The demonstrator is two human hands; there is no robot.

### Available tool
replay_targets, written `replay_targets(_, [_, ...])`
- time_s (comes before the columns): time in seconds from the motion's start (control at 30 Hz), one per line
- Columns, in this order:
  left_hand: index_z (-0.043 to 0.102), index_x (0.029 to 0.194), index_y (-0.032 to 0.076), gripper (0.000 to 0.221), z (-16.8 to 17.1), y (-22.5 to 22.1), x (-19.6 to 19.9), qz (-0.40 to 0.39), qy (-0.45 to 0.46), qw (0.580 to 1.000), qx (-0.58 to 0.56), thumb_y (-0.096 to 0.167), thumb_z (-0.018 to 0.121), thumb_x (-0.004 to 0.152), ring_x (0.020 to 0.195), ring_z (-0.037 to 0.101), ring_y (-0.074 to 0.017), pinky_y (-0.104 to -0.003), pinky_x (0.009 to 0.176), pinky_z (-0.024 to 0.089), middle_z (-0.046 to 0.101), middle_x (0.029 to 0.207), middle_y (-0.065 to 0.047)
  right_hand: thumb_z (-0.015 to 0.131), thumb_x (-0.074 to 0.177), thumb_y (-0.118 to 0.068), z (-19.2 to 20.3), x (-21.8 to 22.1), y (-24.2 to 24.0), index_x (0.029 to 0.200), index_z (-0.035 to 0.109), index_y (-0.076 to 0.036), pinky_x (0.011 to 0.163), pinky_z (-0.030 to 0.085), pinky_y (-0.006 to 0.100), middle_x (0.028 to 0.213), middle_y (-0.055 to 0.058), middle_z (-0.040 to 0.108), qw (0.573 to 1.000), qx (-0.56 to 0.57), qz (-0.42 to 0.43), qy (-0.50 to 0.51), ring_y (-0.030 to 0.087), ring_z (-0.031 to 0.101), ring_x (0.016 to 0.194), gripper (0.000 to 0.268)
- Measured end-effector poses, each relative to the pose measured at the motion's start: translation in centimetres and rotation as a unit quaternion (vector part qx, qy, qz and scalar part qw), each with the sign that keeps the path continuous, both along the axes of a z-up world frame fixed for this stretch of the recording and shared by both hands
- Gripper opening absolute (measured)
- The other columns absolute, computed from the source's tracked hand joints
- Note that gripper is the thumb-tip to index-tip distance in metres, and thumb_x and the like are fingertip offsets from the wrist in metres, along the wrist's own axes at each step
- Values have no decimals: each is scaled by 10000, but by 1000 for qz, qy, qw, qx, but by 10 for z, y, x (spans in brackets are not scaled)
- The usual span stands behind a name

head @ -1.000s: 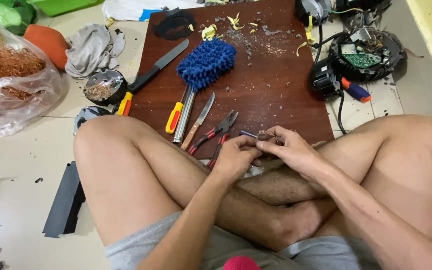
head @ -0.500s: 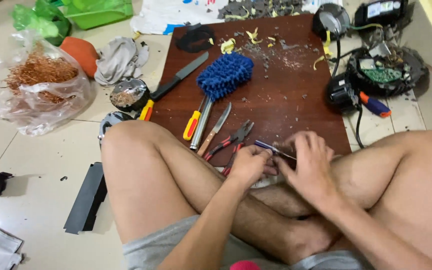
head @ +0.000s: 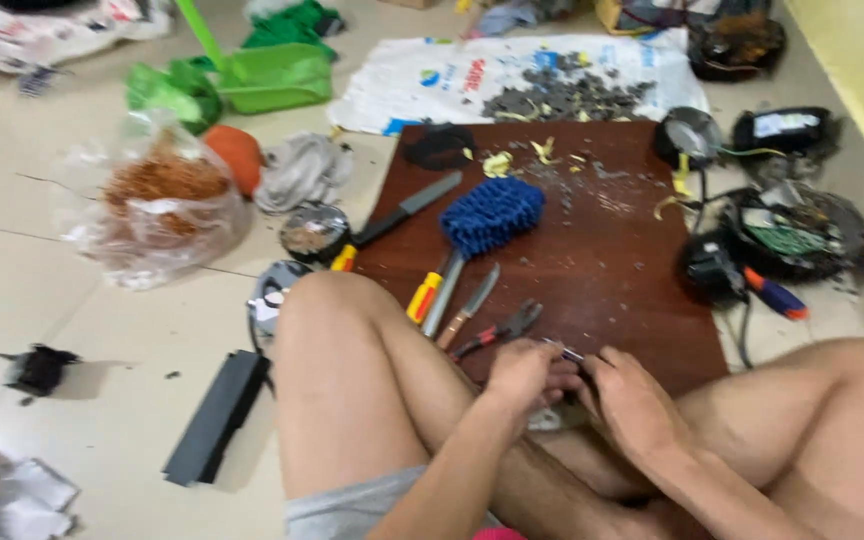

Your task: The person sits cross-legged on the floor and uses a screwdriver to scrape and remove insulation from small copper wires. They hold the wire with one hand and scrape along its length with the tool, producing small shavings of insulation.

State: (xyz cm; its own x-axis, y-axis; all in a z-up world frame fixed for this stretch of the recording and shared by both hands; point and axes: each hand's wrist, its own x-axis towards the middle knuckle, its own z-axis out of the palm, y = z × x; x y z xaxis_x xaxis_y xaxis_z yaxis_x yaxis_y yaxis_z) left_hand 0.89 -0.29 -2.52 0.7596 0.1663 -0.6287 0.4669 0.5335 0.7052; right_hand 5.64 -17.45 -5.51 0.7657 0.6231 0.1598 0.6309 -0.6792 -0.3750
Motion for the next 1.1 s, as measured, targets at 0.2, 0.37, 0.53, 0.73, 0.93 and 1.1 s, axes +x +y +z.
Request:
replay_targets(0.2, [626,1152,-9,242,-10,-4,-1,81,12,986,145,198,600,1030,684,609,-133,-246,638,538,677,856,-82,639,868,-357,27,-8,32,1139,780,-177,825,632,413,1015,89,856,953,-27,-88,287,309,810,900,355])
replay_targets(0.37, [716,1134,6,290,19,-1,-20,27,32,961,273,222,632,959,862,692,-161,-273,802,582,744,981,-97,666,935,-313,-20,0,36,1102,839,-82,633,509,321,753,107,765,910,116,-68,392,199,625,657,333])
replay_targets(0.53, [732,1170,73,319,41,-13,-34,-9,76,913,401,267,633,938,973,723,-199,-321,913,560,774,1059,-58,658,989,-295,-4,2,32,993,853,-39,625,435,300,750,86,720,875,146,-56,458,172,586,667,322])
replay_targets(0.73, [748,1031,45,176,28,-4,-30,106,20,970,218,168,673,930,947,637,-141,-258,880,515,735,993,-52,758,931,-284,26,-11,40,924,793,-7,590,425,299,737,69,660,879,193,-93,425,164,537,645,279])
replay_targets(0.93, [677,1116,131,171,50,-2,-38,115,3,993,-11,224,606,990,1086,539,-171,-351,899,443,656,1173,-35,733,978,-223,79,-18,50,1124,833,-46,713,469,316,918,108,800,872,120,-163,446,196,631,783,250])
replay_targets(1.1, [698,1086,85,186,28,-16,-26,119,-8,992,41,185,668,932,976,648,-118,-230,848,526,735,1088,-40,685,1023,-76,46,-3,30,1073,799,85,822,446,370,952,212,750,833,210,-151,489,265,604,896,203])
